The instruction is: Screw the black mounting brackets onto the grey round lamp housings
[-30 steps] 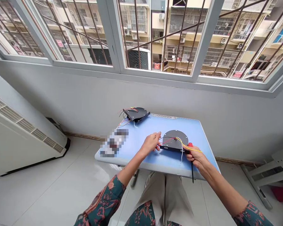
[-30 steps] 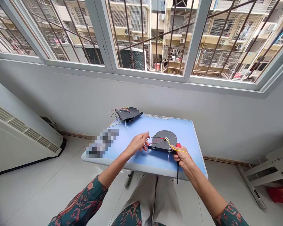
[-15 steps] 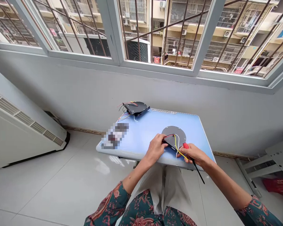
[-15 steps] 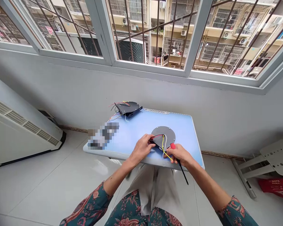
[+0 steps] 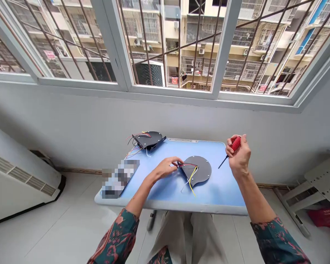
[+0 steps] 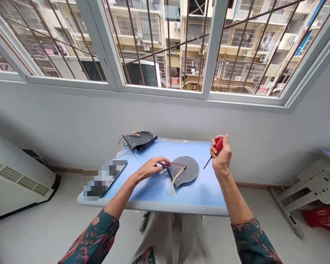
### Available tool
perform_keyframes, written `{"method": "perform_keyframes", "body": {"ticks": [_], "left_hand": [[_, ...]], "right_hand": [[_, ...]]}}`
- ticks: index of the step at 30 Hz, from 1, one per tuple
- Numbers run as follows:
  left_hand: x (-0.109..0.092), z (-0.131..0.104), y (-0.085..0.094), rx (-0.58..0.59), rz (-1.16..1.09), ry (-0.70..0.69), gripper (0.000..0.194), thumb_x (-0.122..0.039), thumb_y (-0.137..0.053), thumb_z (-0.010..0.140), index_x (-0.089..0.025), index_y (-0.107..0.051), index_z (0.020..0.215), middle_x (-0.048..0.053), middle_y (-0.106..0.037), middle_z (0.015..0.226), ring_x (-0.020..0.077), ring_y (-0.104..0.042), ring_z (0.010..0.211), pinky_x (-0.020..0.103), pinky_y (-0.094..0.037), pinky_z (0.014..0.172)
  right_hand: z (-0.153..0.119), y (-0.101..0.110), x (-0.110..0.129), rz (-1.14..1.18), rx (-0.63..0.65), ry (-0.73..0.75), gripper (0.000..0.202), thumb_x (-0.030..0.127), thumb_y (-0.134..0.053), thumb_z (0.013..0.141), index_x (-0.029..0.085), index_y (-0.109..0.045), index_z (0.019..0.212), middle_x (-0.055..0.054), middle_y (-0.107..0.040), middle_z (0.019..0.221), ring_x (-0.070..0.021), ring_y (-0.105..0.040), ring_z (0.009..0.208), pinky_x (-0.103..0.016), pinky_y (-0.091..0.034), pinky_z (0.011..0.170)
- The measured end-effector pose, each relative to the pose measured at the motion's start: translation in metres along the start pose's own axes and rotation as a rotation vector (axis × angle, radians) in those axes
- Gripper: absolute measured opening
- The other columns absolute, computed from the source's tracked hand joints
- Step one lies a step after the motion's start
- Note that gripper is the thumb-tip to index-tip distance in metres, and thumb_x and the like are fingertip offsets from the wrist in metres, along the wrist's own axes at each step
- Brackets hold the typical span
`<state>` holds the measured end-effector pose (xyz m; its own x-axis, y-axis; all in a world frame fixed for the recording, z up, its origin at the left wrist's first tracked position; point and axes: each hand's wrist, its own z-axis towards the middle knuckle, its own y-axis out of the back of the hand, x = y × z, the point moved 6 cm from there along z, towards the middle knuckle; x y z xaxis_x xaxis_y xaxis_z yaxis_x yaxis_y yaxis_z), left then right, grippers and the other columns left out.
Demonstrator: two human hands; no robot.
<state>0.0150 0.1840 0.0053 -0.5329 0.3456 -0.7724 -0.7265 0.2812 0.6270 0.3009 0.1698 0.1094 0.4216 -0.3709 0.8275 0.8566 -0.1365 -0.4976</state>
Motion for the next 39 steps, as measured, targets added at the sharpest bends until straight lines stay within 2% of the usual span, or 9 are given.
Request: {"method": "perform_keyframes", "body": {"ticks": [2,4,6,8,11,15,23,32,39], "left_hand": [[0.001,0.006,0.017,-0.095,-0.004,0.081,0.036,-0.032,-0.053,0.083,-0.021,-0.077,0.108,0.007,-0.076,0.121,0.0256,-0.069,0.106,0.031,-0.054,0.081],[0.0,0.017,0.03,-0.252,0.033,0.153,0.038,-0.041,-0.049,0.091,-0.019,-0.078,0.102,0.009,-0.078,0.111,0.0267,-0.07,0.103,0.033,-0.055,0.084],[-0.003,0.035,0.03,-0.338,0.056,0.177,0.035,-0.04,-0.051,0.092,-0.018,-0.077,0.099,0.009,-0.079,0.102,0.0252,-0.071,0.096,0.033,-0.054,0.087],[-0.004,0.058,0.014,-0.271,0.023,0.148,0.029,-0.033,-0.058,0.088,-0.018,-0.076,0.103,0.009,-0.079,0.104,0.0222,-0.072,0.092,0.031,-0.055,0.086],[0.004,0.088,-0.018,-0.043,-0.072,0.13,0.033,-0.025,-0.066,0.079,-0.017,-0.075,0.109,0.008,-0.078,0.105,0.02,-0.071,0.088,0.027,-0.055,0.078],[0.025,0.101,-0.038,0.068,-0.144,0.167,0.038,-0.022,-0.072,0.07,-0.015,-0.075,0.107,0.005,-0.075,0.089,0.0169,-0.066,0.077,0.025,-0.051,0.069],[0.027,0.098,-0.04,0.108,-0.064,0.138,0.027,-0.029,-0.076,0.073,-0.016,-0.079,0.096,0.004,-0.074,0.085,0.0172,-0.064,0.075,0.027,-0.048,0.069],[0.026,0.097,-0.038,0.098,0.004,0.151,0.03,-0.029,-0.077,0.074,-0.018,-0.079,0.101,0.004,-0.076,0.096,0.0181,-0.067,0.081,0.029,-0.053,0.079],[0.022,0.095,-0.039,0.102,-0.014,0.139,0.026,-0.027,-0.076,0.073,-0.018,-0.079,0.098,0.003,-0.076,0.096,0.0172,-0.066,0.08,0.028,-0.052,0.078]], "right_hand": [[0.015,-0.01,-0.013,0.03,-0.035,0.059,0.053,0.074,-0.065,0.08,0.023,-0.05,0.079,0.006,-0.043,0.061,-0.0048,-0.027,0.042,-0.02,-0.016,0.038],[0.027,-0.026,-0.031,0.052,-0.021,0.091,0.054,0.076,-0.062,0.08,0.024,-0.047,0.078,0.008,-0.038,0.058,-0.0051,-0.024,0.041,-0.02,-0.015,0.038],[0.034,-0.043,-0.05,0.054,0.019,0.119,0.053,0.076,-0.06,0.081,0.025,-0.045,0.078,0.009,-0.037,0.058,-0.0051,-0.023,0.041,-0.02,-0.015,0.038],[0.039,-0.06,-0.069,0.046,0.061,0.124,0.053,0.075,-0.061,0.081,0.025,-0.043,0.077,0.009,-0.037,0.057,-0.0048,-0.023,0.041,-0.02,-0.014,0.039],[0.041,-0.075,-0.095,0.034,0.107,0.103,0.051,0.073,-0.06,0.083,0.025,-0.044,0.076,0.008,-0.037,0.057,-0.0045,-0.021,0.04,-0.02,-0.013,0.039],[0.038,-0.078,-0.115,0.018,0.156,0.09,0.046,0.067,-0.06,0.085,0.024,-0.046,0.076,0.008,-0.039,0.058,-0.0042,-0.022,0.04,-0.02,-0.014,0.04],[0.033,-0.077,-0.119,0.001,0.182,0.125,0.04,0.06,-0.06,0.089,0.023,-0.048,0.076,0.007,-0.042,0.06,-0.0038,-0.024,0.041,-0.02,-0.014,0.04],[0.035,-0.076,-0.123,-0.018,0.216,0.139,0.042,0.061,-0.059,0.089,0.024,-0.048,0.075,0.008,-0.04,0.057,-0.0045,-0.022,0.041,-0.021,-0.012,0.039],[0.033,-0.096,-0.132,-0.103,0.447,0.007,0.047,0.066,-0.065,0.088,0.022,-0.053,0.076,0.007,-0.044,0.062,-0.0047,-0.029,0.043,-0.021,-0.019,0.039]]}}
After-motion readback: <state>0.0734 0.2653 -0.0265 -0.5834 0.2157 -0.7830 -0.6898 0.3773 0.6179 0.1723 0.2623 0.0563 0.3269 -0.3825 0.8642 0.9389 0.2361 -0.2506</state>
